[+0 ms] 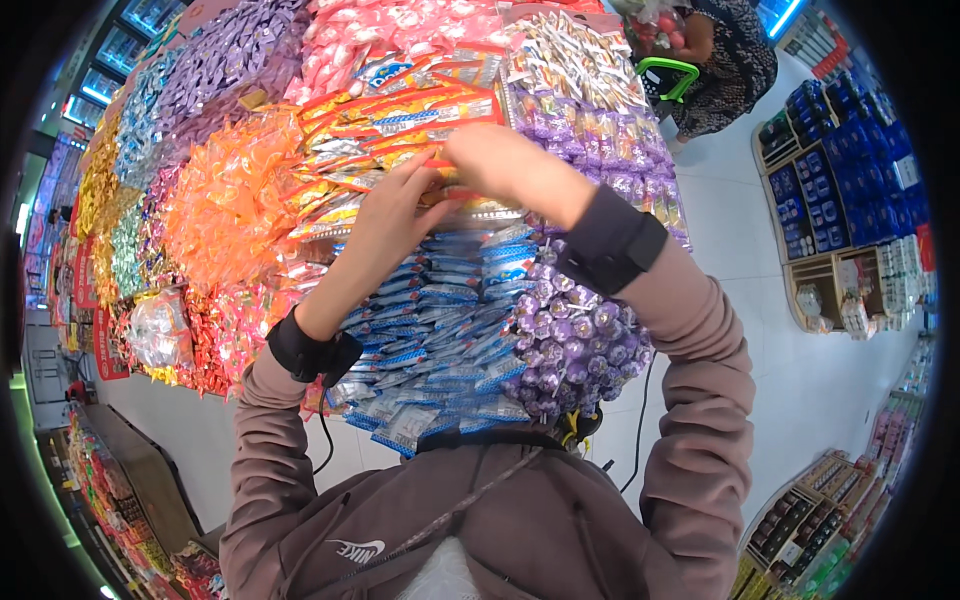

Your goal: Organizing and straightening snack packets on a display table.

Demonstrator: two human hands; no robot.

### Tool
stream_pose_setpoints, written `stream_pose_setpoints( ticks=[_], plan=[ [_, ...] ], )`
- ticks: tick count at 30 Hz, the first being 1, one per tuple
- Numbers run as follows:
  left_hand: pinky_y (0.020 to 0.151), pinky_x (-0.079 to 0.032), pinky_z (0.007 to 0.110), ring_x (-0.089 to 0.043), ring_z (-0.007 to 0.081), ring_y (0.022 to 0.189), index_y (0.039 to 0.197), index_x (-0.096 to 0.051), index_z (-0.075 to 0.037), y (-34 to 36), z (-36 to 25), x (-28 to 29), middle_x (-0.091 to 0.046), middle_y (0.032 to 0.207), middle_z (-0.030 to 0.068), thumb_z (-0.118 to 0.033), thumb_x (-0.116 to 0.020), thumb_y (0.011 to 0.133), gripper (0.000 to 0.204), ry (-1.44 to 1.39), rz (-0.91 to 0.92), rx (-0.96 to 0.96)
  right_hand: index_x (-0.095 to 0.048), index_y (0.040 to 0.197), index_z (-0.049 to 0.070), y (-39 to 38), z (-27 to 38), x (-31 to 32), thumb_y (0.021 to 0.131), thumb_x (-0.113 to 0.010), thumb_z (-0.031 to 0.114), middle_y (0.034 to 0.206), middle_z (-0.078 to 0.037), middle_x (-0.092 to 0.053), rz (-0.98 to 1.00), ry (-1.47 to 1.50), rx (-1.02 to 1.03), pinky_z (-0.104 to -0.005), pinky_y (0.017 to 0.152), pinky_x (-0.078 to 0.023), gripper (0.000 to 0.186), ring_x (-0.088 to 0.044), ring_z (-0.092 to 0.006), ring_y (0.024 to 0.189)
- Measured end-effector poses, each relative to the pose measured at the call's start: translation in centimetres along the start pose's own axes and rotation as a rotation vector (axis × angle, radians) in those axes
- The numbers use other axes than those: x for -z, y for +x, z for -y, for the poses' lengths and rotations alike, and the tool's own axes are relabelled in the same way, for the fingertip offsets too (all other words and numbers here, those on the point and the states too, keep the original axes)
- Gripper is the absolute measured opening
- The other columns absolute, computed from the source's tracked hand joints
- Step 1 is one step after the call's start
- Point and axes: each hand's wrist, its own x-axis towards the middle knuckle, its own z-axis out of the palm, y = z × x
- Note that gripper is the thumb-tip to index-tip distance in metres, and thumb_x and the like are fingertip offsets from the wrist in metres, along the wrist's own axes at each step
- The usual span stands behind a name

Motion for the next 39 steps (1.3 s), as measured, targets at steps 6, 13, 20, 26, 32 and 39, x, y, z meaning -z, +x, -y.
stream_pose_setpoints(
  ticks=[6, 13, 20, 26, 32, 39],
  plan=[
    [0.065, -0.046, 0.037, -0.057, 0.0288, 0.080, 0.082, -0.054, -0.002, 0.4, 0.8, -0.7, -0.053, 0.095, 0.0101, -0.024, -0.065, 0.072, 0.026, 0.115, -0.144, -0.044, -0.060, 0.087, 0.002, -6.1, 2.2, 2.6, 0.075, -0.057, 0.010, 0.079, -0.016, -0.061, -0.428, 0.326, -0.024, -0.0353, 0.066, -0.047, 0.015, -0.060, -0.0298, 0.076],
    [0.064, -0.045, 0.039, -0.055, 0.0292, 0.081, 0.085, -0.053, -0.004, 2.0, 1.9, -1.3, -0.052, 0.088, 0.0086, -0.028, -0.060, 0.076, 0.027, 0.214, -0.100, 0.014, -0.059, 0.090, 0.000, -13.9, 6.6, 2.2, 0.076, -0.058, 0.003, 0.082, -0.012, -0.061, -0.566, 0.386, -0.050, -0.0300, 0.066, -0.046, 0.014, -0.060, -0.0237, 0.075],
    [0.065, -0.046, 0.040, -0.056, 0.0298, 0.080, 0.086, -0.055, -0.004, 2.3, 0.8, -1.6, -0.053, 0.092, 0.0090, -0.030, -0.059, 0.076, 0.028, 0.237, -0.097, -0.074, -0.057, 0.093, -0.004, -19.7, 14.6, 7.9, 0.077, -0.061, 0.019, 0.087, -0.016, -0.061, -0.747, 0.435, 0.383, -0.0317, 0.069, -0.043, 0.028, -0.056, -0.0259, 0.080],
    [0.071, -0.045, 0.038, -0.055, 0.0288, 0.086, 0.091, -0.055, -0.003, -0.3, 0.3, 1.0, -0.054, 0.097, 0.0098, -0.034, -0.061, 0.075, 0.035, 0.267, -0.169, -0.113, -0.052, 0.098, 0.017, -23.6, 19.2, 11.9, 0.077, -0.056, 0.031, 0.090, 0.001, -0.052, -0.546, 0.852, 0.381, -0.0323, 0.066, -0.041, 0.025, -0.051, -0.0220, 0.082],
    [0.076, -0.043, 0.037, -0.053, 0.0279, 0.093, 0.099, -0.053, -0.003, -1.8, -0.1, 2.6, -0.053, 0.102, 0.0098, -0.033, -0.060, 0.075, 0.039, 0.292, -0.138, -0.087, -0.061, 0.078, 0.014, -24.1, 19.1, 8.5, 0.078, -0.057, 0.018, 0.076, 0.005, -0.058, -0.635, 1.175, 0.947, -0.0271, 0.052, -0.041, 0.005, -0.049, -0.0069, 0.067],
    [0.071, -0.044, 0.036, -0.055, 0.0256, 0.082, 0.096, -0.053, -0.003, -3.1, 0.9, 4.0, -0.054, 0.093, 0.0079, -0.031, -0.062, 0.074, 0.037, 0.344, -0.154, -0.078, -0.064, 0.063, 0.013, -22.9, 19.8, 8.6, 0.069, -0.067, 0.015, 0.059, 0.003, -0.058, -0.691, 1.355, 1.127, -0.0201, 0.046, -0.042, 0.007, -0.053, -0.0054, 0.056]
  ],
)
